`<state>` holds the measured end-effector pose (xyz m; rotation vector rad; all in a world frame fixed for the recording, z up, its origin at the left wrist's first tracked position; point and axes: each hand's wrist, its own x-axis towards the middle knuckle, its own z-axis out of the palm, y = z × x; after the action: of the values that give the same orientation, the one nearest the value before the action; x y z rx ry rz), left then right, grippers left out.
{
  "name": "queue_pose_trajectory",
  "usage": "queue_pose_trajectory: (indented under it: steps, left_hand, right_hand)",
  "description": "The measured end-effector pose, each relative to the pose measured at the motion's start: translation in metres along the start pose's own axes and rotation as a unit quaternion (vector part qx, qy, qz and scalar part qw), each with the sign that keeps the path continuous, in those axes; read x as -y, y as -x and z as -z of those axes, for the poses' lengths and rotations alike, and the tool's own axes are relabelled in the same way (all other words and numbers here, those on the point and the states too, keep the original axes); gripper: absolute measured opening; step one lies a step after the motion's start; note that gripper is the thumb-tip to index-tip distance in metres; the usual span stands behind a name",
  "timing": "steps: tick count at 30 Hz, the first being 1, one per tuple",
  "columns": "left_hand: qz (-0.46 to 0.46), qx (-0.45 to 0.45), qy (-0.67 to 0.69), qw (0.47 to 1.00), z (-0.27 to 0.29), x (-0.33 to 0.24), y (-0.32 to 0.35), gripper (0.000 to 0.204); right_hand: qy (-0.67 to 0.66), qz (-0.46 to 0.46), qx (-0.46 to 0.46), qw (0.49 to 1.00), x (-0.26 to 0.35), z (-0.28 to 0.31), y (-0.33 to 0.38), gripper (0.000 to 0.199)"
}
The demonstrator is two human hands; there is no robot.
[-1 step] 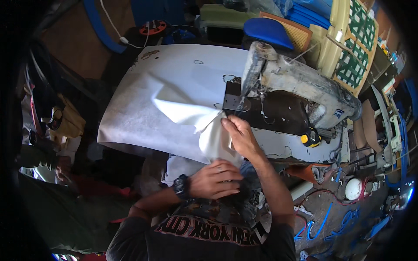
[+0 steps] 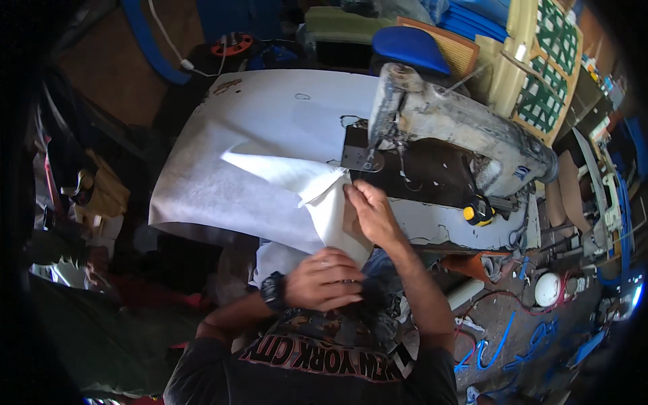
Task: Sewing a piece of white fabric using an industrial sewing machine.
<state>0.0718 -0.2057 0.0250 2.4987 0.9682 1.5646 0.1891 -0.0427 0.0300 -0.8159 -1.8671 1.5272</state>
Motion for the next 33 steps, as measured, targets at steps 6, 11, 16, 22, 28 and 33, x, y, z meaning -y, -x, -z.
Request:
queue_pose_trajectory:
  steps: [6, 11, 16, 22, 28, 33]
  left_hand:
    - [0.204, -0.158, -0.17, 0.951, 0.072, 0.035, 0.025, 0.035]
    - [0.267, -0.026, -0.213, 0.939, 0.076, 0.071, 0.021, 0.052]
    - [0.272, 0.044, -0.251, 0.928, 0.072, 0.071, 0.022, 0.053]
    - [0.278, 0.051, -0.246, 0.927, 0.072, 0.075, 0.024, 0.048]
    - [0.268, 0.048, -0.257, 0.927, 0.072, 0.078, 0.027, 0.045]
    - [0.262, 0.049, -0.254, 0.93, 0.069, 0.077, 0.023, 0.043]
  right_hand:
    - [-0.012, -0.031, 0.065, 0.997, 0.01, -0.012, 0.036, 0.022]
    - [0.247, 0.179, 0.065, 0.95, -0.003, -0.001, 0.023, 0.038]
    - [0.516, 0.192, 0.049, 0.833, -0.03, 0.074, 0.004, 0.065]
    - [0.495, 0.106, -0.191, 0.841, -0.004, 0.102, -0.01, 0.019]
    - [0.221, 0.062, -0.162, 0.96, -0.023, 0.054, -0.069, 0.014]
    - [0.315, 0.043, -0.146, 0.937, -0.037, 0.056, -0.086, 0.016]
